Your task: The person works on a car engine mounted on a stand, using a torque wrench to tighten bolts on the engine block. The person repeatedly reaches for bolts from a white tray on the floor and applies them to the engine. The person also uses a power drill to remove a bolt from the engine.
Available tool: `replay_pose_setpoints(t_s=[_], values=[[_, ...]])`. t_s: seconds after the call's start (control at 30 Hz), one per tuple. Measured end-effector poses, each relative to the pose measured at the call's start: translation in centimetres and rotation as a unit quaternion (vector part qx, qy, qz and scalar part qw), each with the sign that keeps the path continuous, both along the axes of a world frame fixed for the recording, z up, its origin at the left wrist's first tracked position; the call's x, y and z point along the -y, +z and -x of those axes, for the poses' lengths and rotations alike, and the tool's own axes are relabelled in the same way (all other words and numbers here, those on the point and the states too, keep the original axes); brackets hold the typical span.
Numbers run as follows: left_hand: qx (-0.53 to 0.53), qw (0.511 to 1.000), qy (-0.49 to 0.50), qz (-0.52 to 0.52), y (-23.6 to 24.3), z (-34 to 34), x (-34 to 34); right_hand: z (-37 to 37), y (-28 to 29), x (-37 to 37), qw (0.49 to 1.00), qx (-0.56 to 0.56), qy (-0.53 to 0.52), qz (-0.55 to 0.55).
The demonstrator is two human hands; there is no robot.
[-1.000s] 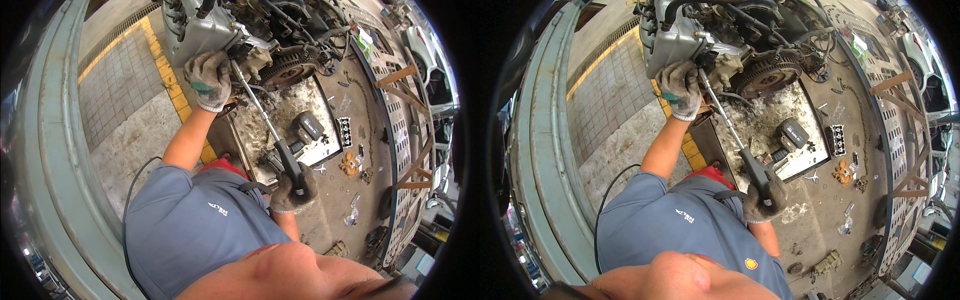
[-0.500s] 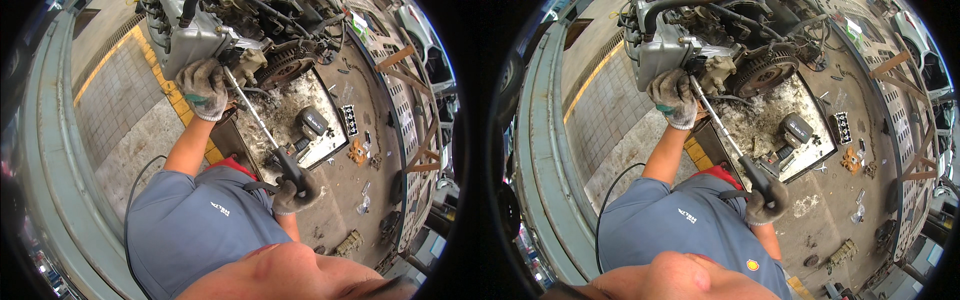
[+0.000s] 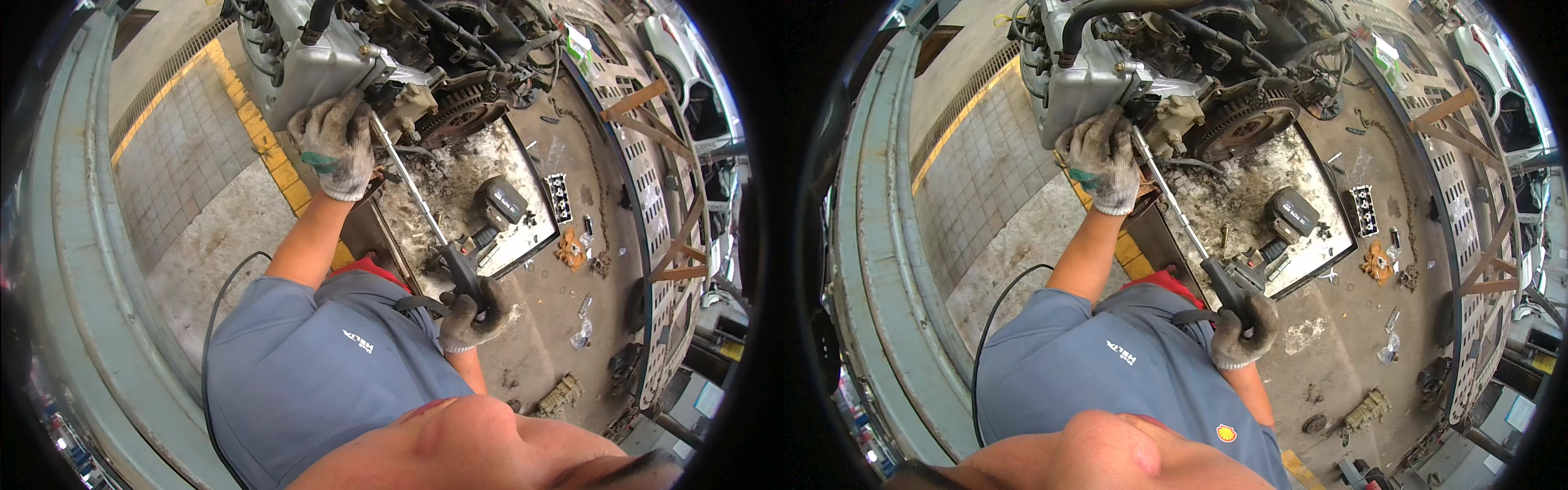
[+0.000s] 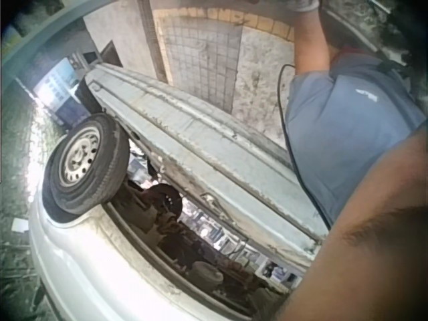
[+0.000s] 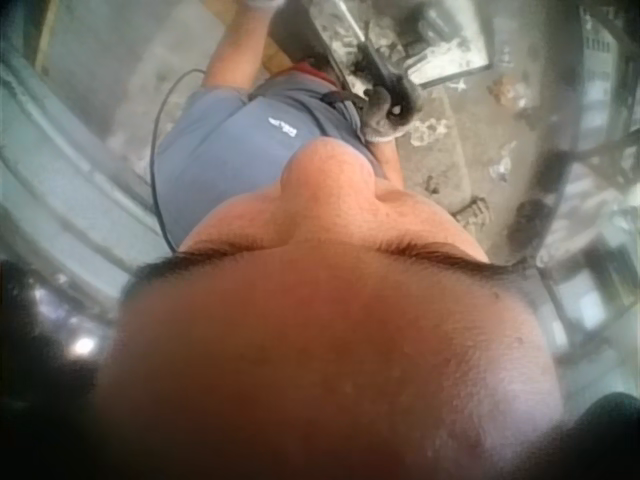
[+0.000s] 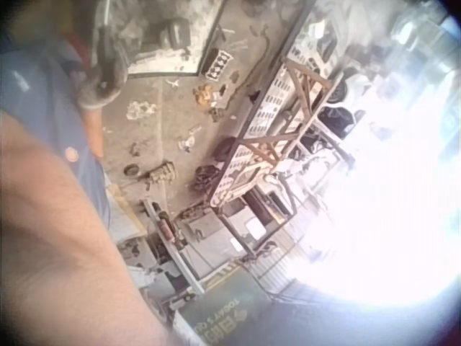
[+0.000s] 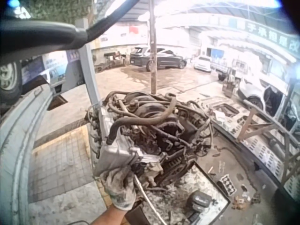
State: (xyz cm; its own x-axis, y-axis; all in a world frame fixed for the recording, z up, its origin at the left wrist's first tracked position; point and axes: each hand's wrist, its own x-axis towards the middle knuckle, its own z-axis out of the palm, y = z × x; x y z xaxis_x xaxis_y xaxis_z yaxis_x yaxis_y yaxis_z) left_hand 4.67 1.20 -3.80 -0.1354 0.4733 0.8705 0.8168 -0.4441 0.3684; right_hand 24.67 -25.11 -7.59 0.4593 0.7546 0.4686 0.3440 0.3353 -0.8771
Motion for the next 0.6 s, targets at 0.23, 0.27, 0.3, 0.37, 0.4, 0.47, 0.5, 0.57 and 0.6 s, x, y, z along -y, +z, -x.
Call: replay_pose_setpoints(t_s=[0.23,0.27,0.3,0.37,0.4,0.47,0.5,0.57,0.6], values=[[0.015,1.000,0.001,0.008,0.8,-0.4,0.3,0.7,1.3,-0.1,0.993,-0.053,-0.055,0.088],[0.017,1.000,0.000,0.008,0.8,-0.5,0.3,0.8,1.6,-0.4,0.990,-0.096,-0.053,0.088],[0.019,1.000,0.000,0.009,0.8,-0.6,0.3,0.8,1.9,-0.8,0.985,-0.139,-0.051,0.087],[0.025,1.000,0.003,0.013,0.8,-0.5,0.4,0.0,3.3,-2.0,0.997,0.073,-0.023,0.018],[0.028,0.999,0.007,0.017,0.8,-0.4,0.5,-0.3,3.8,-2.3,0.984,0.178,-0.008,-0.016],[0.030,0.999,0.006,0.017,0.7,-0.3,0.4,0.2,2.4,-1.1,0.995,-0.036,-0.033,0.090],[0.027,1.000,0.002,0.012,0.5,-0.2,0.3,0.6,2.3,-0.9,0.979,-0.143,-0.047,0.142],[0.021,1.000,-0.003,0.009,0.3,-0.2,0.3,0.2,3.1,-1.2,0.980,-0.125,-0.037,0.151],[0.018,1.000,-0.002,0.012,0.3,-0.2,0.5,0.0,3.1,-1.6,0.993,-0.046,-0.018,0.109]])
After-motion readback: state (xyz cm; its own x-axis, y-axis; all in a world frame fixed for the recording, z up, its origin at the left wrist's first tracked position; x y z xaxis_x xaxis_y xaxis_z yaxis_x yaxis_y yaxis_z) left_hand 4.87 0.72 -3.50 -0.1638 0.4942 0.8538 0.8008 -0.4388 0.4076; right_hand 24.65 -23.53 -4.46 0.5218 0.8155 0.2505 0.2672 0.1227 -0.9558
